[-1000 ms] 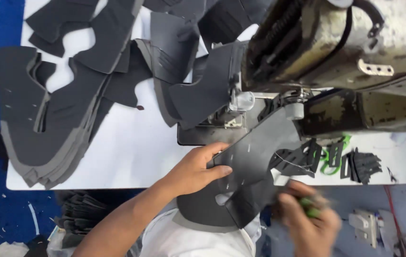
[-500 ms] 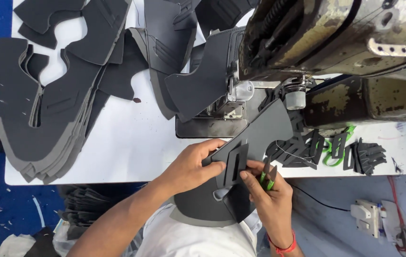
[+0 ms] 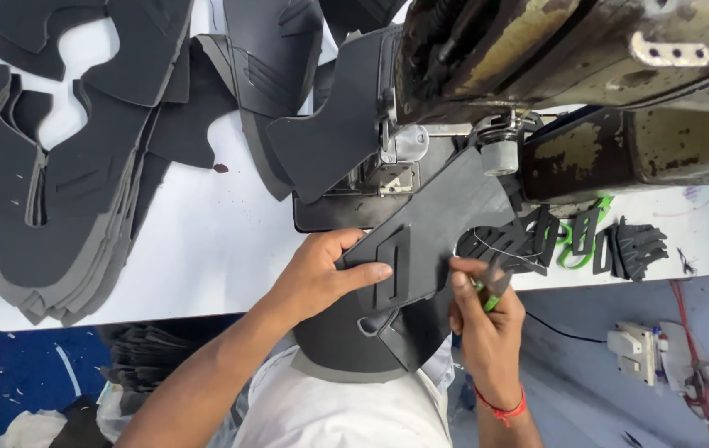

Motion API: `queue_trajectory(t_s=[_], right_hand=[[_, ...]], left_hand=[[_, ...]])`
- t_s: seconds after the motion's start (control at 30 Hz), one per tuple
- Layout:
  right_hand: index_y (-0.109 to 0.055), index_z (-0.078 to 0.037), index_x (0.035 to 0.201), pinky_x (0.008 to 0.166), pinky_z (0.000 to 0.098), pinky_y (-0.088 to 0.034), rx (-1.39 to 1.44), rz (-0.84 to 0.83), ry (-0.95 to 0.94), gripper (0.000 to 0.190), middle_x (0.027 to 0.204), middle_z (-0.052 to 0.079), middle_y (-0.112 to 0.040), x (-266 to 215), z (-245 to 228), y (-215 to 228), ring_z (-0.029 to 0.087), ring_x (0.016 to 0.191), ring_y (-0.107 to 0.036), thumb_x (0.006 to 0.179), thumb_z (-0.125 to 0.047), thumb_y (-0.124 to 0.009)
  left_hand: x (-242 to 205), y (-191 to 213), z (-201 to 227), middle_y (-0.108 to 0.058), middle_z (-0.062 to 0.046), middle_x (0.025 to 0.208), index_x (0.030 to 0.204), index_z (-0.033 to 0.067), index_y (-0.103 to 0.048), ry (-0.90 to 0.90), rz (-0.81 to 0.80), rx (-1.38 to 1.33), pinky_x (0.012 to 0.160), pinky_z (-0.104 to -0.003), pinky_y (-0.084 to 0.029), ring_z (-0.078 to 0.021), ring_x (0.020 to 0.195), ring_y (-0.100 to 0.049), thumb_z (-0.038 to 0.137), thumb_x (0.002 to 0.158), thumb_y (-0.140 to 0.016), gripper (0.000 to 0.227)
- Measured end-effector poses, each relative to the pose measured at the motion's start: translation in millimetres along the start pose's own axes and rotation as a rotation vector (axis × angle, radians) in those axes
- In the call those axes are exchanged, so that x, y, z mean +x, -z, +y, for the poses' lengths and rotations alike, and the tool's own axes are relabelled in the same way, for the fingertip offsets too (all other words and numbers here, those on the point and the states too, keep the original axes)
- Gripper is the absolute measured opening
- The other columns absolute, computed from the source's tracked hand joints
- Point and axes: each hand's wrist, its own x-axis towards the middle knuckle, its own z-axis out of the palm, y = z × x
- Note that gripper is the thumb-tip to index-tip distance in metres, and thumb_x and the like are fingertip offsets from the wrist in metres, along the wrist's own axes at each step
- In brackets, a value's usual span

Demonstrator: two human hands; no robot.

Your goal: The person uses a sewing machine to stitch the edges of black car mats. They guide the mats through the machine, using a green tool to assist in positioning and cutting threads, while handling multiple mats from a pile on the table.

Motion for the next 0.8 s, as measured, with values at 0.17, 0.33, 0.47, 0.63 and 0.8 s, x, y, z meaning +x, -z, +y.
queue_trajectory(t_s=[0.17, 0.33, 0.47, 0.63, 0.8], right_hand=[[-0.072, 0.001, 0.113, 0.044, 0.0222, -0.034, 0.171, -0.139, -0.122, 0.018, 0.067, -0.003, -0.055, -1.5, 8.9, -3.0, 0.005, 0.051, -0.046, 0.099, -0.008, -0.065], [-0.072, 0.001, 0.113, 0.044, 0.0218, -0.033, 0.221, -0.191, -0.139, 0.018, 0.067, -0.003, -0.054, -0.4, 11.5, -3.2, 0.005, 0.052, -0.046, 0.099, -0.008, -0.066], [-0.074, 0.000, 0.113, 0.045, 0.0217, -0.035, 0.167, -0.229, -0.137, 0.018, 0.066, -0.003, -0.054, -1.7, 9.0, -2.9, 0.005, 0.052, -0.047, 0.098, -0.006, -0.068], [-0.075, -0.002, 0.117, 0.046, 0.0203, -0.037, -0.004, -0.256, -0.110, 0.027, 0.069, -0.002, -0.060, -2.0, -6.6, -9.9, 0.003, 0.053, -0.048, 0.090, -0.002, -0.074], [-0.075, -0.003, 0.122, 0.048, 0.0192, -0.038, -0.100, -0.287, -0.057, 0.036, 0.077, -0.003, -0.065, -0.5, -10.2, -15.6, 0.002, 0.055, -0.049, 0.086, 0.001, -0.077]], left_hand=[[0.6, -2.9, -1.9, -0.074, 0.000, 0.082, 0.100, 0.0013, -0.073, -0.056, 0.009, 0.020, 0.069, -0.025, -0.054, -0.0039, 0.075, -0.063, 0.027, 0.086, -0.079, 0.030], [-3.2, -4.8, 3.5, -0.077, -0.002, 0.091, 0.110, 0.0011, -0.073, -0.083, 0.035, 0.026, 0.076, -0.027, -0.056, -0.0065, 0.081, -0.068, 0.027, 0.086, -0.078, 0.036], [-6.3, -5.3, 8.8, -0.078, -0.003, 0.094, 0.114, 0.0026, -0.071, -0.070, 0.046, 0.053, 0.077, -0.027, -0.057, -0.0082, 0.083, -0.072, 0.027, 0.085, -0.077, 0.038], [-10.2, -8.0, 9.5, -0.079, -0.004, 0.094, 0.115, 0.0036, -0.071, -0.095, 0.073, 0.078, 0.077, -0.028, -0.058, -0.0094, 0.084, -0.072, 0.028, 0.086, -0.078, 0.039], [-9.2, -6.0, 18.6, -0.078, -0.004, 0.099, 0.122, 0.0036, -0.066, -0.179, 0.098, 0.091, 0.078, -0.028, -0.056, -0.0081, 0.088, -0.073, 0.029, 0.085, -0.075, 0.046]])
